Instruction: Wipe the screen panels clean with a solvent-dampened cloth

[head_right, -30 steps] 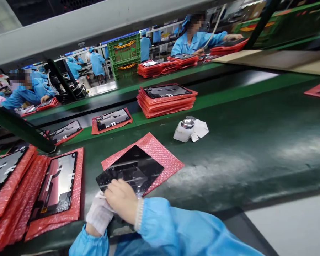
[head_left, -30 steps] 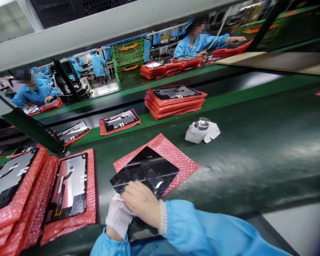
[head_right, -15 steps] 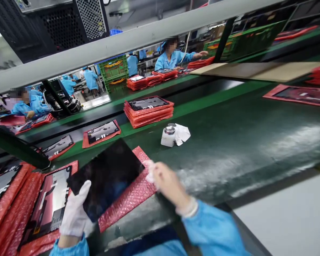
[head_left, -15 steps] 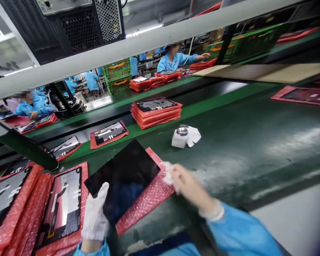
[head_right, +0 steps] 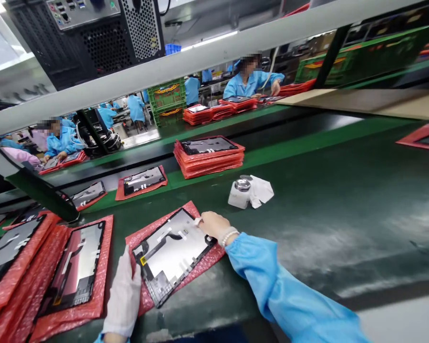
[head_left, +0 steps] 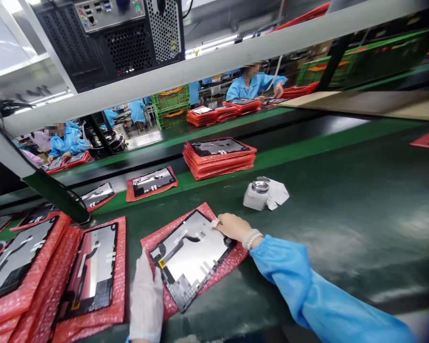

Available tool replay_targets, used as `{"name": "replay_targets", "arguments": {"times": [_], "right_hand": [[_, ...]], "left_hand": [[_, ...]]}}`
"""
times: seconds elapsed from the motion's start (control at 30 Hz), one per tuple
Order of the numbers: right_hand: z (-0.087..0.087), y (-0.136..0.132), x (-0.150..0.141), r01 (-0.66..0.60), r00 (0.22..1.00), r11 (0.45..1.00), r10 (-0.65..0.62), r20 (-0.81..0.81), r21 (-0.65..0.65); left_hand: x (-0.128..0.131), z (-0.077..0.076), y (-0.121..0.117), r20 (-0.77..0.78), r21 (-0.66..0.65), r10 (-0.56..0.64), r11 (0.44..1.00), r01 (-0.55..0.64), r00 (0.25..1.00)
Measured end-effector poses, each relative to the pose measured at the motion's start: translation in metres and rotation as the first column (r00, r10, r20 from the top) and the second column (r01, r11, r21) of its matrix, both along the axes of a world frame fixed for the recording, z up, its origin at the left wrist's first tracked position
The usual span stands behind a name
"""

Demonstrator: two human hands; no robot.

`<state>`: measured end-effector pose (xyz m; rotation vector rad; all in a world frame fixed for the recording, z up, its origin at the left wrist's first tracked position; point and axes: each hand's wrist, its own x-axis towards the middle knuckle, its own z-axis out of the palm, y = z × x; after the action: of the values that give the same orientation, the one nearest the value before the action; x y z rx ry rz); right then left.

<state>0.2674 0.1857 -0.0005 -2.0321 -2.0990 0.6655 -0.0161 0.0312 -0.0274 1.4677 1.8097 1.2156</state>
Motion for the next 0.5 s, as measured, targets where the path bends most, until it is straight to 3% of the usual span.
{"name": "replay_targets", "arguments": {"times": [0.17, 0.23, 0.3, 0.4, 0.5], "right_hand": [[-0.001, 0.015, -0.031, -0.084, 0.995, 0.996, 0.085, -0.045, 0.015], [-0.003, 0.021, -0.038, -0.118, 0.976, 0.993, 0.117, -0.181, 0.006], [0.000, 0.032, -0.045, -0.147, 0.901, 0.989, 0.146, -0.409, 0.029], [0.014, 0.068, -0.060, -0.117, 0.748, 0.981, 0.190, -0.636, 0.155], [0.030, 0.127, -0.089, -0.013, 0.681, 0.962, 0.208, -0.702, 0.272]], "left_hand": [[0.007, -0.005, 0.003, 0.085, -0.110, 0.110, 0.989, -0.100, 0.990], [0.003, -0.002, 0.005, 0.199, -0.127, 0.168, 0.981, -0.145, 0.966], [-0.004, 0.000, 0.006, 0.338, -0.111, 0.222, 0.974, -0.195, 0.915], [-0.015, 0.005, 0.003, 0.526, -0.080, 0.219, 0.975, -0.208, 0.822], [-0.021, 0.008, -0.001, 0.654, -0.089, 0.185, 0.982, -0.168, 0.733]]}}
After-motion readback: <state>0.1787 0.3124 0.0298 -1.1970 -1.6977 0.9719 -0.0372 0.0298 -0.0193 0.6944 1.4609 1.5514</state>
